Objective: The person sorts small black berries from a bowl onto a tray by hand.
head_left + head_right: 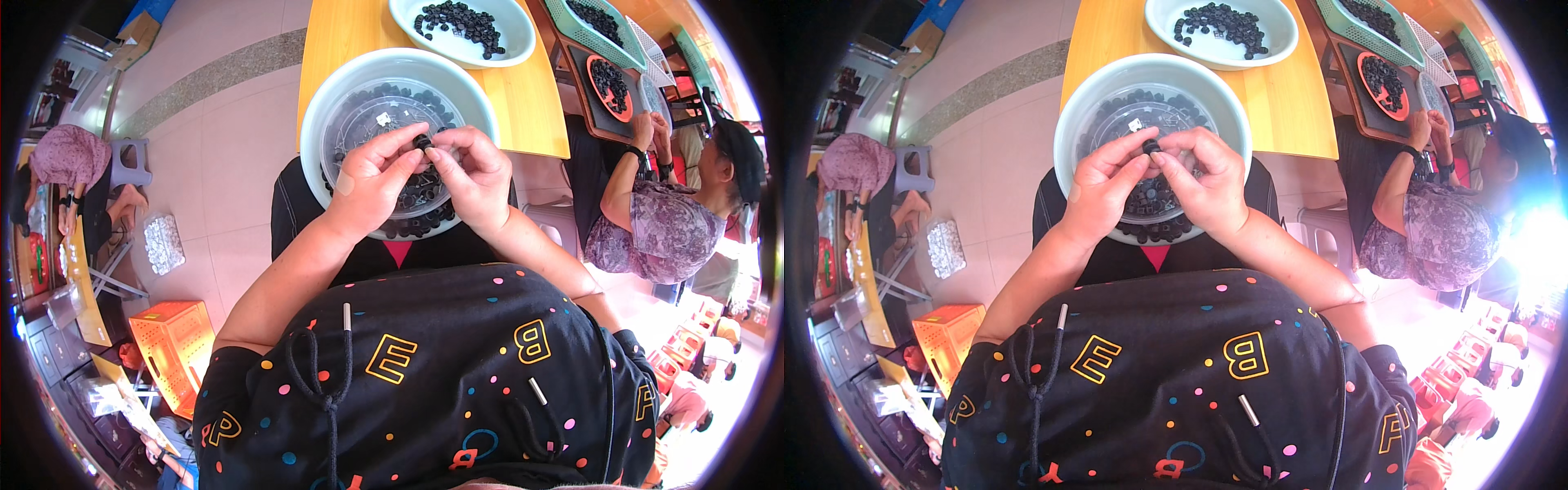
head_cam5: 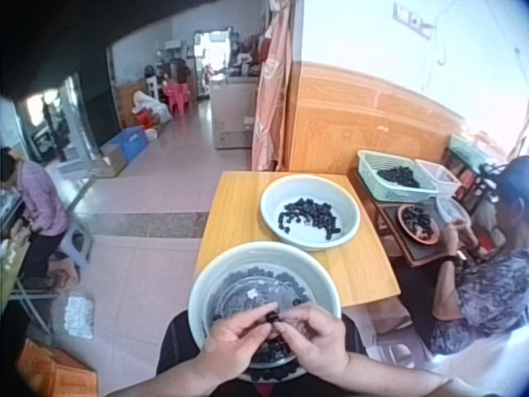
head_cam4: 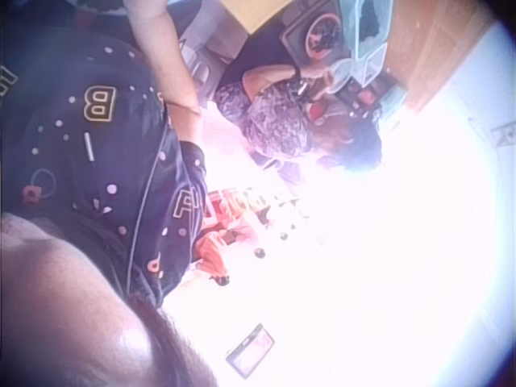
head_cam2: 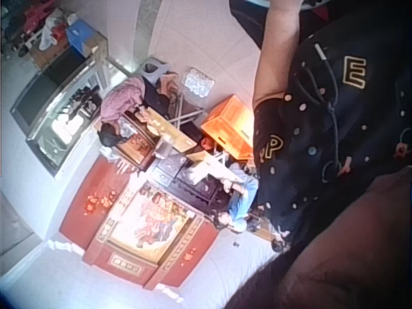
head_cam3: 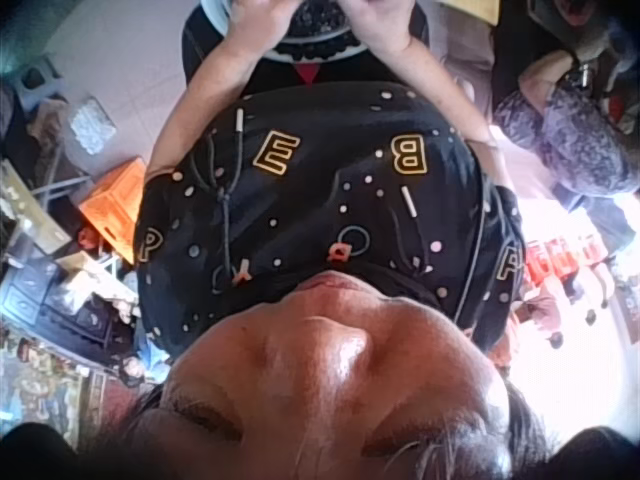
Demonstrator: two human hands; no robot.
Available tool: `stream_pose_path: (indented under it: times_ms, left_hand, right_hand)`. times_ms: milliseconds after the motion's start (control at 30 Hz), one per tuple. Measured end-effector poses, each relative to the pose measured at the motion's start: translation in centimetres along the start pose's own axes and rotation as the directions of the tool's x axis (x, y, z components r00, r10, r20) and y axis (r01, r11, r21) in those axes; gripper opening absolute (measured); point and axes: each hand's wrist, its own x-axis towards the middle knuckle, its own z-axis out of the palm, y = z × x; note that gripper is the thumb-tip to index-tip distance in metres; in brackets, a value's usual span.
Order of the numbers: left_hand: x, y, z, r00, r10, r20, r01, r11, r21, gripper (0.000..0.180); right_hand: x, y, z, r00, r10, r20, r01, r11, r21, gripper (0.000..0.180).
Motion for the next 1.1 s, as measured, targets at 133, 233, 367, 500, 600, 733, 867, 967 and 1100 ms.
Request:
stream_pose_path:
  times_ms: [133,233,367,500,600,733,867,967,1100]
  left_hand:
    - [0.0,0.1,0.1,1.0,-0.008,-0.022,0.009,1.0,0.025,0.031]
    - [0.1,0.5,0.3,0.999,-0.003,-0.036,0.004,1.0,0.029,0.03]
    - [0.2,0.8,0.3,0.998,-0.053,-0.037,0.054,0.998,0.021,0.029]
    - [0.3,0.9,0.2,0.994,-0.107,-0.024,0.104,0.991,-0.086,0.028]
    - [0.4,0.7,-0.1,0.987,-0.158,-0.015,0.151,0.968,-0.202,0.028]
    - [0.6,0.5,-0.5,0.981,-0.192,0.022,0.188,0.926,-0.328,0.027]
    - [0.6,0.1,-1.1,0.978,-0.205,0.025,0.197,0.889,-0.414,0.026]
    - [0.7,0.1,-1.1,0.978,-0.207,0.025,0.197,0.883,-0.425,0.027]
    - [0.7,0.0,-1.0,0.979,-0.203,0.02,0.193,0.891,-0.411,0.027]
  right_hand:
    - [0.3,-1.0,0.2,0.98,-0.189,0.057,0.197,0.956,-0.216,0.017]
    - [0.5,-1.2,0.2,0.965,-0.253,0.068,0.262,0.926,-0.271,0.02]
    - [0.7,-1.1,0.1,0.948,-0.307,0.084,0.317,0.886,-0.338,0.022]
    - [0.8,-1.2,0.0,0.951,-0.297,0.091,0.309,0.88,-0.36,0.023]
    - [0.8,-1.2,0.1,0.962,-0.263,0.074,0.272,0.904,-0.33,0.023]
    - [0.8,-1.1,0.1,0.969,-0.236,0.067,0.245,0.922,-0.298,0.022]
    - [0.8,-0.8,0.2,0.977,-0.212,0.023,0.212,0.952,-0.223,0.021]
    - [0.9,-1.1,0.1,0.979,-0.201,0.027,0.202,0.951,-0.235,0.021]
    - [0.9,-1.3,0.2,0.977,-0.207,0.056,0.215,0.944,-0.251,0.02]
